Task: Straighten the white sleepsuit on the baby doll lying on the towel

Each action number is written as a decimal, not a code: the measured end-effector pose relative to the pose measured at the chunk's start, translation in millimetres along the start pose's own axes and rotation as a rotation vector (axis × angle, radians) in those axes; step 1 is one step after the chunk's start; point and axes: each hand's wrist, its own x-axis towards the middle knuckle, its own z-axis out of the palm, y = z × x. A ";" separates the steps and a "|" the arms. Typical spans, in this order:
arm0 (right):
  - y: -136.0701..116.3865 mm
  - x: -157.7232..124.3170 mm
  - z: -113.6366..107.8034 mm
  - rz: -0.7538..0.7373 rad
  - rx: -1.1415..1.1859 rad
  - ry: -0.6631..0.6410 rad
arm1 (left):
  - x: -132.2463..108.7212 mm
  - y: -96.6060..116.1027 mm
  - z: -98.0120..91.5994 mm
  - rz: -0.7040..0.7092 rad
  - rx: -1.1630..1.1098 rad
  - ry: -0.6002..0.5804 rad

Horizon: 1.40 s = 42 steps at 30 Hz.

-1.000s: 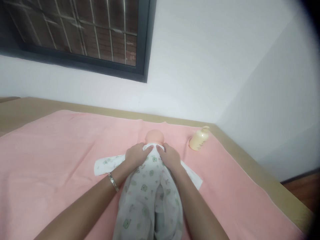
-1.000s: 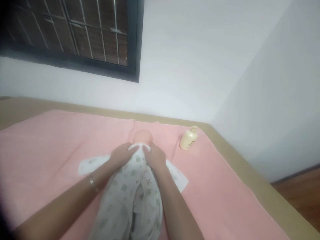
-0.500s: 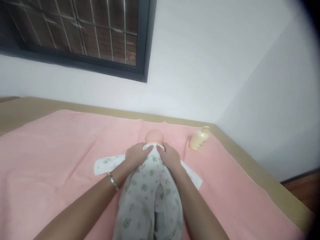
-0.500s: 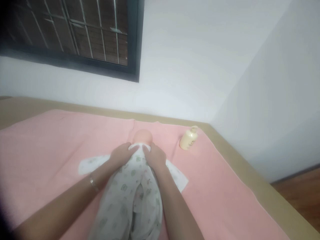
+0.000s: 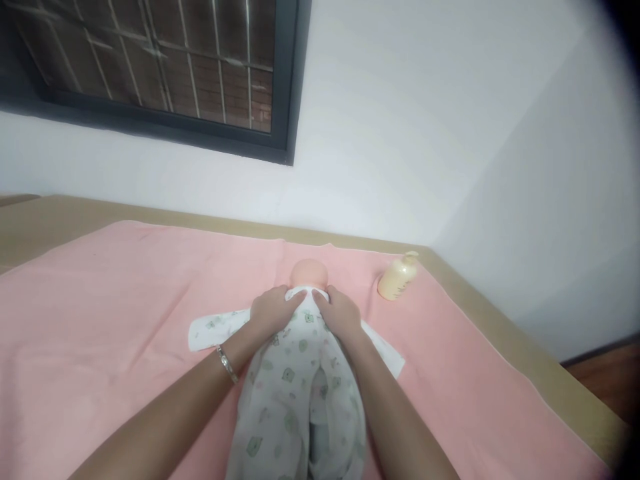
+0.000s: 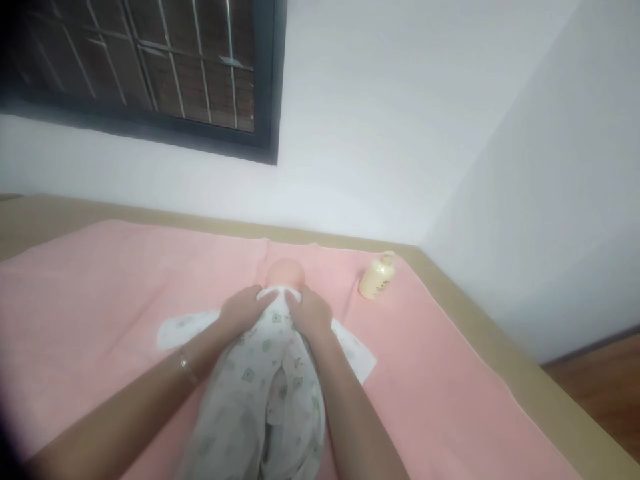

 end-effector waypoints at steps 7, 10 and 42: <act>-0.6 -0.4 -0.2 -0.001 0.003 0.000 | -1.4 2.1 -2.0 -0.009 0.001 -0.006; -1.3 0.2 -2.6 0.010 0.006 -0.020 | -1.4 1.9 -2.3 -0.008 -0.004 -0.011; -31.6 -33.3 -46.6 -0.139 -0.066 -0.169 | -24.4 20.9 -14.6 0.076 0.210 0.021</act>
